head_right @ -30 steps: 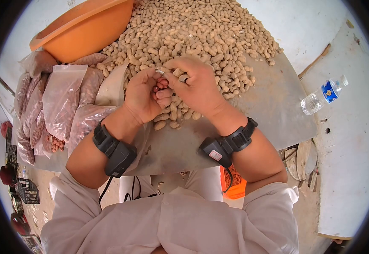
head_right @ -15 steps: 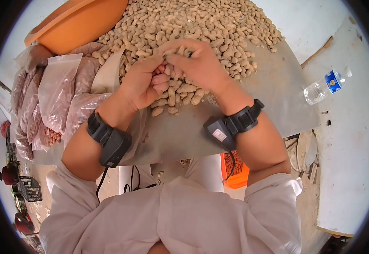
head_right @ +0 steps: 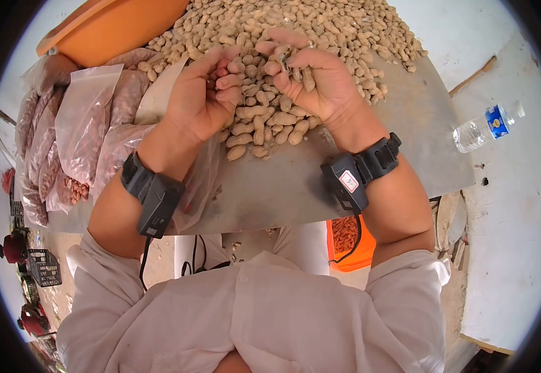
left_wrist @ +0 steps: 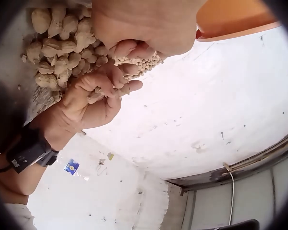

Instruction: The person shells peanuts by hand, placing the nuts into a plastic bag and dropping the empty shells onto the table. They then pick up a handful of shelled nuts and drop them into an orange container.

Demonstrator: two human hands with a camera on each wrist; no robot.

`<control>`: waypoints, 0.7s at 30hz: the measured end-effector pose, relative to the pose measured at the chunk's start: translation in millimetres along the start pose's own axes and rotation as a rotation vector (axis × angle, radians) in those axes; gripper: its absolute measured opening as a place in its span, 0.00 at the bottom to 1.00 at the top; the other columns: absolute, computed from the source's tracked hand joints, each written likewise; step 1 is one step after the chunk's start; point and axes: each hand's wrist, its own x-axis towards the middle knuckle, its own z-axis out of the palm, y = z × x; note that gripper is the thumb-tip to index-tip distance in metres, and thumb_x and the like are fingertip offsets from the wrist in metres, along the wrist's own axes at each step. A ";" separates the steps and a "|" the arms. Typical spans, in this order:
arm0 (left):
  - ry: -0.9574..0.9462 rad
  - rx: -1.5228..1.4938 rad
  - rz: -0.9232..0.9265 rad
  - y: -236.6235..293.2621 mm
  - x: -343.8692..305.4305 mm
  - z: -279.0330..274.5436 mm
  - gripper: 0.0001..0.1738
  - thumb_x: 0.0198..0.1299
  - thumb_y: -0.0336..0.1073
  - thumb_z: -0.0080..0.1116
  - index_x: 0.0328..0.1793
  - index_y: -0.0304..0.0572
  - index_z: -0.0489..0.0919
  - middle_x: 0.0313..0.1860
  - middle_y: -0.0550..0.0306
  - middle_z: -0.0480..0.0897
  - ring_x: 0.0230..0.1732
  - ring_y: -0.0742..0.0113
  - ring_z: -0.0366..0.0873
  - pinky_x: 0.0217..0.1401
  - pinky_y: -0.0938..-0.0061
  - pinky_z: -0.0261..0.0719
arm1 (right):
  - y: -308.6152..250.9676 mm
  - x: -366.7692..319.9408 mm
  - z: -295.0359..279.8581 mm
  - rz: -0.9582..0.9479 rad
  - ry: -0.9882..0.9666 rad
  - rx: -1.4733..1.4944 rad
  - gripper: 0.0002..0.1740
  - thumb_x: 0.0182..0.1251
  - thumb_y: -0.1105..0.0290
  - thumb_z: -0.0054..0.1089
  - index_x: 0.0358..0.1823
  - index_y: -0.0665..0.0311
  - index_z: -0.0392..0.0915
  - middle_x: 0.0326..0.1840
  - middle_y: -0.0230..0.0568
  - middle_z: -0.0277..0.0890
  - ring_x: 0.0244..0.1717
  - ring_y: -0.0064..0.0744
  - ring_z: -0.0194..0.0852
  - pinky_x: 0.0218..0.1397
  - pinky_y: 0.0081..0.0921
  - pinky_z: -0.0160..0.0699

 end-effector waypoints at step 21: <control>-0.005 0.170 0.167 -3.9 -1.0 -1.7 0.09 0.62 0.33 0.51 0.44 0.34 0.75 0.27 0.64 0.69 0.21 0.80 0.59 0.19 0.86 0.56 | 18.8 -12.4 30.2 -0.065 -0.129 -2.077 0.13 0.49 0.63 0.65 0.33 0.63 0.80 0.29 0.49 0.75 0.36 0.48 0.73 0.39 0.38 0.72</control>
